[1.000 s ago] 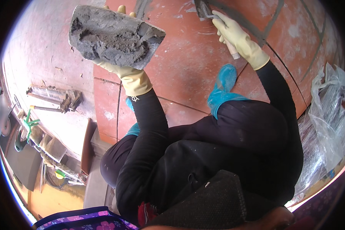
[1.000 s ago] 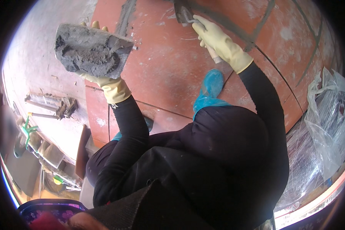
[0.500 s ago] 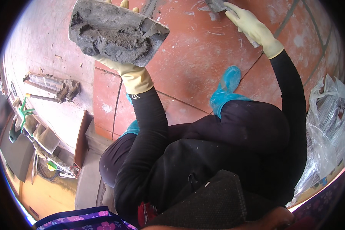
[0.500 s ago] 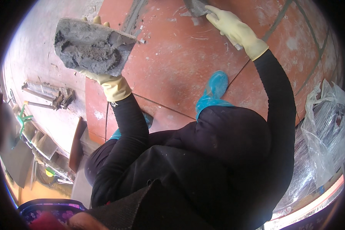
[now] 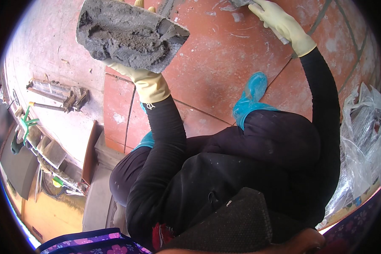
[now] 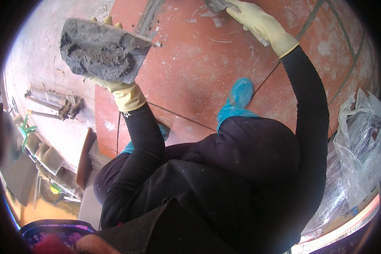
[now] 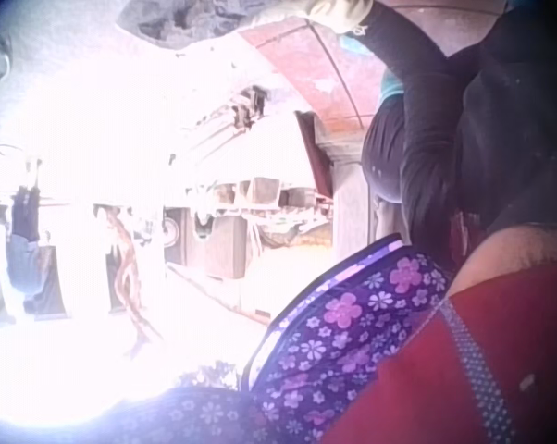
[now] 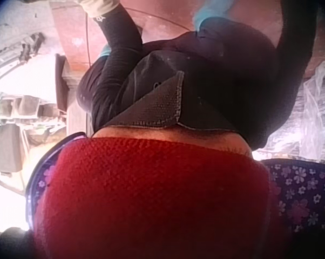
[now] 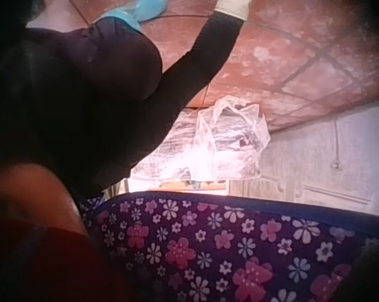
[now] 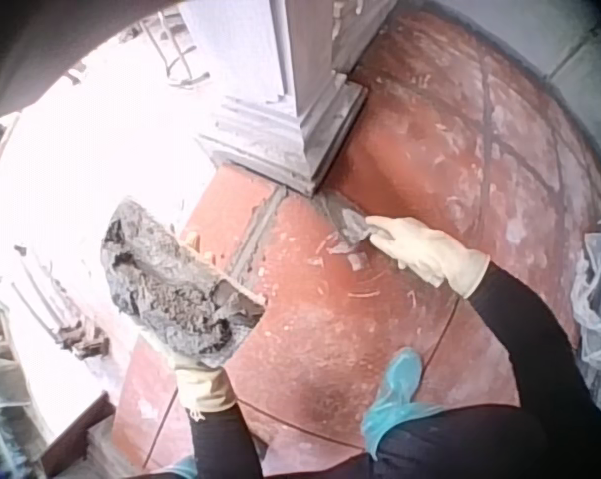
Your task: The person applies gray grout into the joints between red floor tiles using a trowel and a smaller hand tool. They repeatedly scoop grout from the trowel and press it into the gaps, smoothing the surface as they work across multiple tile intersections.
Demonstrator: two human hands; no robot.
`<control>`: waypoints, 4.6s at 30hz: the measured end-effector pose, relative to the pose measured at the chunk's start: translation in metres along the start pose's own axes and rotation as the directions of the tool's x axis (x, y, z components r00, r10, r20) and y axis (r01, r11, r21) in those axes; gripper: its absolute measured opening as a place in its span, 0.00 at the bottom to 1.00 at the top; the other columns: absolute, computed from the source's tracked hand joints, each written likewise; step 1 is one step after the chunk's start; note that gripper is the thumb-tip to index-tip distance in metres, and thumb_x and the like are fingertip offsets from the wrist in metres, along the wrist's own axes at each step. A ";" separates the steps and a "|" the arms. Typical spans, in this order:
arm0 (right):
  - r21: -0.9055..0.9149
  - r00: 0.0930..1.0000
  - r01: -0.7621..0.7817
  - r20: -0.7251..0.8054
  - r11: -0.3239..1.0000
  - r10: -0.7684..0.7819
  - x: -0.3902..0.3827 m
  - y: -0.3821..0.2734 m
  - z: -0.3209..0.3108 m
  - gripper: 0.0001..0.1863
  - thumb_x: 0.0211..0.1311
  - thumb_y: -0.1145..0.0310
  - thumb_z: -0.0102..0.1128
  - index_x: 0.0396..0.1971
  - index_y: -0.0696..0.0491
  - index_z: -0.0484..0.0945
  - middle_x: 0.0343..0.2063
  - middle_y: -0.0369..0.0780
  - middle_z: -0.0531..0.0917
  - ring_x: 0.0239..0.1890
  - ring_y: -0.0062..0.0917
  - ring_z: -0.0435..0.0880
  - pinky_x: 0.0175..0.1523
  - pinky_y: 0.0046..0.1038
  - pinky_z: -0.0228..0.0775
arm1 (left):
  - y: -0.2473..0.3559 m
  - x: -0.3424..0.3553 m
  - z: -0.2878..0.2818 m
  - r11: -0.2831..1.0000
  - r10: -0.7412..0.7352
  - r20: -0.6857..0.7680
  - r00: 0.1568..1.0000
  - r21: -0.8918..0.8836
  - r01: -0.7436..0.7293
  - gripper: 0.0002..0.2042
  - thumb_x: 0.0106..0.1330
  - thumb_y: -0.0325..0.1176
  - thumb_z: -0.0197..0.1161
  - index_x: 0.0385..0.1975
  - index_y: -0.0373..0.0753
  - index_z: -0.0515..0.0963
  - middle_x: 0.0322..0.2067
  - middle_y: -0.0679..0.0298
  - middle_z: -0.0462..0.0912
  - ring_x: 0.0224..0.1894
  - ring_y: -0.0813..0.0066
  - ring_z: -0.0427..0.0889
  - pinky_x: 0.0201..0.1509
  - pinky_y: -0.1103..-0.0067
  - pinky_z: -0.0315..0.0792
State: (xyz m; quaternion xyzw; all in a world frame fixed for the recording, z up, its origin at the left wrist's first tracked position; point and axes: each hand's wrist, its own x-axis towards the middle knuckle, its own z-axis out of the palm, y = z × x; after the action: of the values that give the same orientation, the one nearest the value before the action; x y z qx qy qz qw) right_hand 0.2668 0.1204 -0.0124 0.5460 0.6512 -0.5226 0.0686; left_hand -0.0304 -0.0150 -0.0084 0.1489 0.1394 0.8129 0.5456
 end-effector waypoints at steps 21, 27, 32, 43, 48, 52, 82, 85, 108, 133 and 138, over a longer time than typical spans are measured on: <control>-0.092 0.997 -0.024 -0.082 0.995 0.016 -0.006 0.083 0.039 0.27 0.76 0.52 0.50 0.72 0.41 0.65 0.45 0.40 0.84 0.30 0.24 0.74 0.36 0.29 0.74 | -0.003 0.004 0.001 1.000 -0.016 0.013 1.000 -0.004 0.016 0.49 0.63 0.74 0.49 0.77 0.47 0.49 0.75 0.46 0.50 0.76 0.36 0.49 0.78 0.43 0.45; -0.147 0.997 -0.011 -0.081 0.989 -0.001 -0.001 0.068 0.023 0.28 0.76 0.52 0.48 0.71 0.44 0.64 0.49 0.46 0.84 0.31 0.30 0.80 0.41 0.33 0.77 | -0.006 0.004 0.000 0.995 -0.045 0.054 0.998 -0.082 0.049 0.50 0.62 0.75 0.49 0.77 0.46 0.49 0.75 0.45 0.49 0.76 0.36 0.49 0.78 0.43 0.46; -0.178 0.998 0.023 -0.052 0.984 -0.033 0.007 0.067 0.024 0.28 0.76 0.52 0.47 0.71 0.45 0.64 0.42 0.47 0.85 0.30 0.35 0.82 0.42 0.36 0.78 | -0.008 0.003 0.001 0.996 -0.049 0.057 0.997 -0.074 0.053 0.50 0.62 0.75 0.49 0.77 0.46 0.48 0.75 0.45 0.49 0.75 0.36 0.49 0.78 0.43 0.46; -0.107 0.996 0.092 0.027 0.990 -0.090 -0.019 0.058 0.032 0.28 0.77 0.52 0.48 0.71 0.45 0.66 0.23 0.39 0.71 0.25 0.22 0.71 0.34 0.31 0.68 | -0.011 0.001 0.002 0.980 -0.080 0.103 0.992 -0.175 0.097 0.50 0.62 0.75 0.49 0.77 0.46 0.48 0.75 0.43 0.48 0.75 0.35 0.49 0.78 0.44 0.46; -0.178 0.996 0.073 0.055 0.981 -0.064 -0.002 0.033 0.032 0.27 0.75 0.53 0.49 0.70 0.42 0.67 0.39 0.46 0.84 0.31 0.30 0.81 0.42 0.34 0.75 | -0.013 -0.002 0.009 0.966 -0.114 0.125 0.986 -0.219 0.139 0.51 0.62 0.75 0.49 0.77 0.46 0.47 0.75 0.42 0.47 0.75 0.35 0.49 0.78 0.44 0.47; -0.093 0.991 0.123 0.065 0.988 -0.118 -0.004 0.013 0.004 0.30 0.74 0.52 0.52 0.68 0.55 0.68 0.40 0.43 0.85 0.30 0.25 0.82 0.37 0.30 0.76 | -0.011 -0.003 0.013 0.957 -0.031 -0.083 0.996 0.285 0.053 0.51 0.62 0.76 0.48 0.77 0.45 0.47 0.74 0.37 0.47 0.75 0.35 0.50 0.77 0.44 0.48; 0.011 0.977 0.096 0.189 0.995 -0.096 0.002 0.039 -0.026 0.26 0.73 0.57 0.55 0.66 0.52 0.73 0.33 0.36 0.80 0.28 0.19 0.76 0.35 0.24 0.72 | -0.010 -0.005 -0.003 0.989 -0.069 0.117 0.991 -0.121 0.084 0.54 0.60 0.77 0.51 0.76 0.41 0.47 0.73 0.37 0.50 0.74 0.36 0.53 0.76 0.47 0.54; -0.042 0.987 0.059 0.153 0.997 -0.052 0.000 0.038 -0.034 0.25 0.73 0.57 0.53 0.65 0.52 0.74 0.31 0.36 0.80 0.28 0.19 0.76 0.35 0.24 0.72 | -0.009 -0.006 -0.005 0.980 -0.080 0.144 0.986 -0.169 0.105 0.54 0.60 0.77 0.51 0.76 0.41 0.47 0.73 0.37 0.50 0.74 0.36 0.53 0.76 0.47 0.55; -0.060 0.971 0.084 0.231 0.995 -0.068 0.000 0.062 -0.034 0.25 0.71 0.58 0.57 0.65 0.51 0.75 0.31 0.35 0.80 0.28 0.18 0.76 0.34 0.25 0.73 | -0.012 -0.008 0.029 0.748 0.039 -0.106 0.994 0.663 0.041 0.58 0.56 0.76 0.57 0.76 0.39 0.46 0.72 0.34 0.50 0.73 0.35 0.56 0.75 0.47 0.58; -0.103 0.968 0.162 0.210 0.981 -0.138 0.013 0.027 -0.014 0.25 0.72 0.57 0.56 0.64 0.52 0.74 0.36 0.40 0.85 0.28 0.21 0.78 0.34 0.26 0.74 | -0.015 -0.007 0.020 0.864 -0.117 0.138 0.984 -0.475 0.169 0.51 0.61 0.74 0.54 0.77 0.50 0.46 0.74 0.37 0.48 0.73 0.32 0.53 0.74 0.39 0.53; 0.040 0.975 0.154 0.158 0.987 -0.159 0.023 0.022 -0.012 0.25 0.73 0.57 0.55 0.64 0.54 0.74 0.34 0.38 0.83 0.27 0.21 0.77 0.33 0.26 0.74 | -0.013 -0.005 0.018 0.960 -0.105 0.120 0.987 -0.245 0.132 0.52 0.60 0.75 0.54 0.77 0.47 0.46 0.74 0.40 0.50 0.74 0.34 0.53 0.74 0.41 0.53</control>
State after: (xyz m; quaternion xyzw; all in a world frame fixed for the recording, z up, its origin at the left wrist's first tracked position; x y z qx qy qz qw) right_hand 0.2808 0.1410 -0.0349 0.4500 0.6774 -0.5775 0.0719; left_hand -0.0105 -0.0135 0.0030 0.1124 0.0144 0.7807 0.6145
